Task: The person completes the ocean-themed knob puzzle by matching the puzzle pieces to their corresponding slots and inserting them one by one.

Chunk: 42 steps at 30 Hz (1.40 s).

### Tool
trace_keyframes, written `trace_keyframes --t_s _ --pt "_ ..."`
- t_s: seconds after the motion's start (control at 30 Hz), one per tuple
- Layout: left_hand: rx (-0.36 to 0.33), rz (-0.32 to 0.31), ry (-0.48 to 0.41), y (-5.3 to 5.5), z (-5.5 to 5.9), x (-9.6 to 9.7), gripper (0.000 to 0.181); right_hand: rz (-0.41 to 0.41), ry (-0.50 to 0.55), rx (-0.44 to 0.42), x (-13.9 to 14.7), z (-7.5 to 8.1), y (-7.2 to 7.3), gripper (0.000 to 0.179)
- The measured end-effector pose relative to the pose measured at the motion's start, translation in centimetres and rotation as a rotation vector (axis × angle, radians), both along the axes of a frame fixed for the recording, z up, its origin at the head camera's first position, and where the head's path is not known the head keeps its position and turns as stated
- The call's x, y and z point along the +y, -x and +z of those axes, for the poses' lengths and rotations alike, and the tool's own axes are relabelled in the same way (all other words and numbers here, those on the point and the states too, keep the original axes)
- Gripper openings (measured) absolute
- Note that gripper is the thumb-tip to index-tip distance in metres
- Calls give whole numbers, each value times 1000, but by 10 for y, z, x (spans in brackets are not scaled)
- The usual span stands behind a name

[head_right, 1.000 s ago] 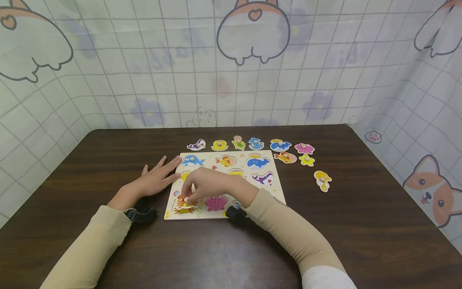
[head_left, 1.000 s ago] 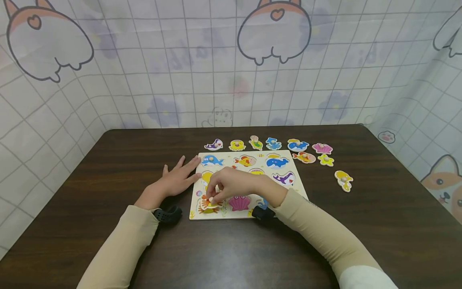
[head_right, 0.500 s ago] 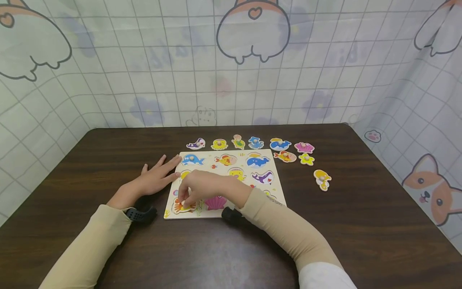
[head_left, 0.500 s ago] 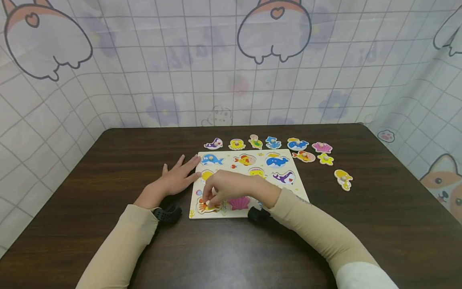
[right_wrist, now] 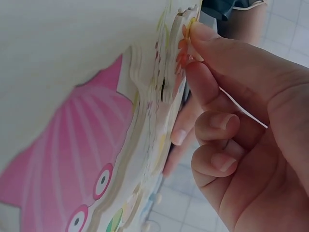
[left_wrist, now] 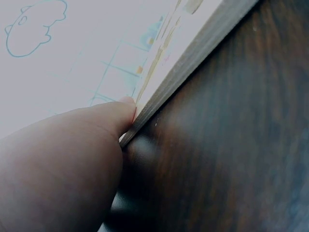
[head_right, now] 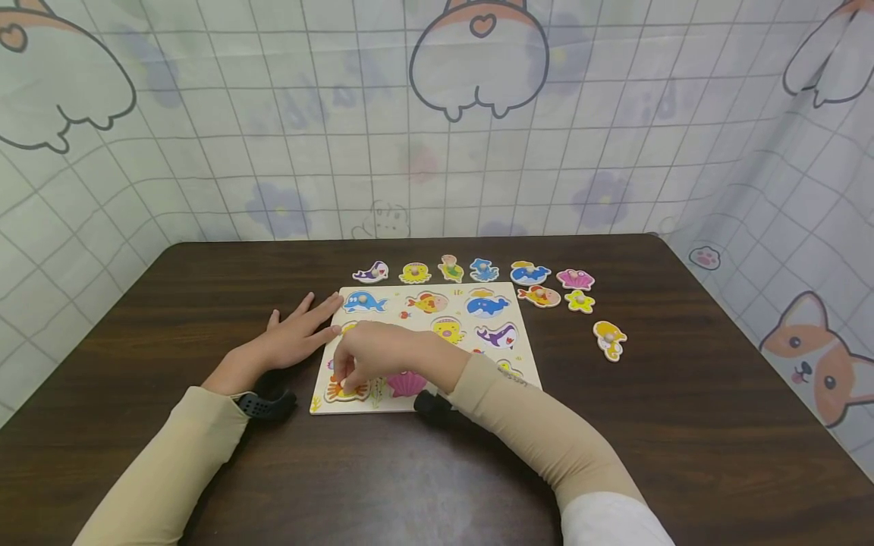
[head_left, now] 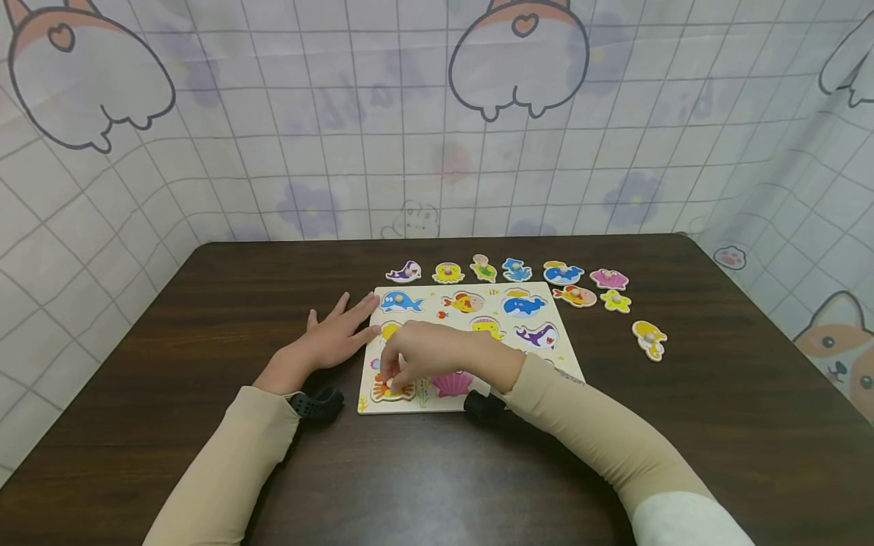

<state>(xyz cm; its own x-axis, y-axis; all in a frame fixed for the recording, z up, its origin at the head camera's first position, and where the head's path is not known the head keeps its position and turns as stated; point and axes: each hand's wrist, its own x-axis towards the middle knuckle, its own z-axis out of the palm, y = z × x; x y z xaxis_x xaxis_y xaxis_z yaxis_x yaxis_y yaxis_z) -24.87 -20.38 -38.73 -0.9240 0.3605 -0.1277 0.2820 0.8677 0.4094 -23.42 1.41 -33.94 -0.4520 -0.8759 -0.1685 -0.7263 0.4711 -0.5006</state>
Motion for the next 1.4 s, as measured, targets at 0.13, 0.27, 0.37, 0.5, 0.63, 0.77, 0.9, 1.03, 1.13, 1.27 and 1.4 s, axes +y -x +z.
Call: trace_keyframes --t_s 0.13,0.27,0.37,0.5,0.63,0.77,0.9,1.03,1.13,1.27,1.4 --pt "-8 7 4 0 0 0 70 -5 -27 5 -2 1 -2 11" --pt "-8 10 1 0 -1 0 70 -12 -38 3 -3 1 -3 11" --pt "-2 9 -4 0 -1 0 70 -11 -42 -6 -2 2 -2 12" --pt "1 9 -9 -1 -1 0 70 -1 -40 -21 2 5 0 14" --pt "0 9 -10 -1 0 -1 70 18 -9 -12 11 9 3 17" --pt "-1 8 -4 0 0 0 71 36 69 0 25 14 7 18" --pt "1 9 5 0 1 0 71 14 147 -9 44 18 11 19" --pt "0 4 1 0 1 0 71 -28 203 -4 64 19 13 18" --pt "-1 -1 -7 0 0 0 71 -57 239 7 80 22 14 16" --pt "-2 2 -14 -1 0 0 71 -95 270 34 98 26 13 16" --pt "-7 3 -11 -1 1 1 71 -133 283 60 115 31 11 15"
